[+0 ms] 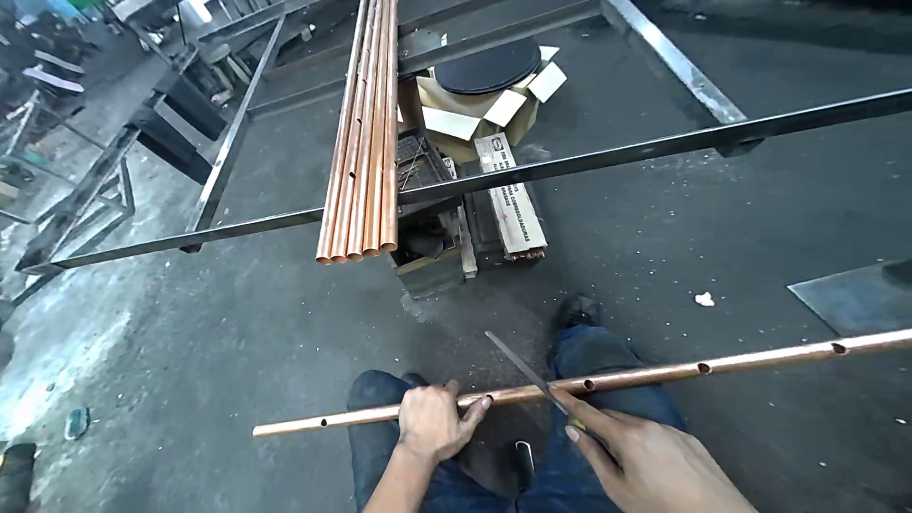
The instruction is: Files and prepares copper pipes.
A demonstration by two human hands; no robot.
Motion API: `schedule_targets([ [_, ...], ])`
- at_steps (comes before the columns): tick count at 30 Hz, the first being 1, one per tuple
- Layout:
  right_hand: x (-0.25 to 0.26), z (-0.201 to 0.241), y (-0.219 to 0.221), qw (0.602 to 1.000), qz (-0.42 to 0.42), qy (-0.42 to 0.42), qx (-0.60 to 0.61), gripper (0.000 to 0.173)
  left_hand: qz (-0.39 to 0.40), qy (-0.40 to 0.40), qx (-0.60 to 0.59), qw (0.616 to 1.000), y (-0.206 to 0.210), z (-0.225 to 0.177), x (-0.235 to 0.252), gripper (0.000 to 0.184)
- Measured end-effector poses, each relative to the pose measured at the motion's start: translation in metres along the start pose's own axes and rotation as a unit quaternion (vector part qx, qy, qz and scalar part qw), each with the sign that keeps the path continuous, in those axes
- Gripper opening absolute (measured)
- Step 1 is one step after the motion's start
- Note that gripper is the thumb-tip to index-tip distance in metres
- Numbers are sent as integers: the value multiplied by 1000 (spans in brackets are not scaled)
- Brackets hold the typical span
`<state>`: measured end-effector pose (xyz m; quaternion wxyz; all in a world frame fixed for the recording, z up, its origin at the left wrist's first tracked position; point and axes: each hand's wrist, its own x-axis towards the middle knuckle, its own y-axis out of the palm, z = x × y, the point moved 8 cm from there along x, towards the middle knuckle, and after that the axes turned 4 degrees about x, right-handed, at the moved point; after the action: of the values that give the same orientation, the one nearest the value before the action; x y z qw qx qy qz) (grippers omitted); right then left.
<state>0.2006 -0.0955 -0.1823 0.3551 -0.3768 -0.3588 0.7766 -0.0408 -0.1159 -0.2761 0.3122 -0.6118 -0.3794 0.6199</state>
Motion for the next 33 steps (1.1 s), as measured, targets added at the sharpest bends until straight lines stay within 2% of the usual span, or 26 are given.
schedule_targets([
  [4,2,4,12,999,-4,-26,-24,49,105,22,-11,994,-4,4,9,93],
  [5,2,6,17,999,-6,-35,-36,49,133,13,-15,991,-3,5,13,88],
  [8,-7,21,27,996,13,-58,-64,46,208,-29,-30,977,-2,8,23,52],
  [9,-13,27,30,995,25,-67,-70,46,225,-33,-37,973,-2,8,25,45],
  [12,-35,38,37,990,66,-100,-73,45,261,-21,-51,964,1,10,29,40],
  [15,-25,37,40,989,73,-95,-82,47,264,-20,-53,963,-1,9,30,41],
  [18,28,40,51,989,7,-92,-116,47,246,-51,-45,967,-5,8,27,39],
  [20,47,45,52,989,45,-66,-128,47,231,-65,-42,970,-8,9,24,39],
  [25,-13,43,38,990,85,-85,-79,47,207,-75,-36,975,-9,11,20,38],
  [28,29,44,47,988,62,-91,-106,47,178,-83,-22,980,-8,10,18,39],
  [30,53,49,50,984,107,-70,-126,47,164,-85,-15,983,-9,9,16,39],
  [33,12,55,33,986,107,-93,-93,46,157,-85,-17,984,-9,12,13,38],
])
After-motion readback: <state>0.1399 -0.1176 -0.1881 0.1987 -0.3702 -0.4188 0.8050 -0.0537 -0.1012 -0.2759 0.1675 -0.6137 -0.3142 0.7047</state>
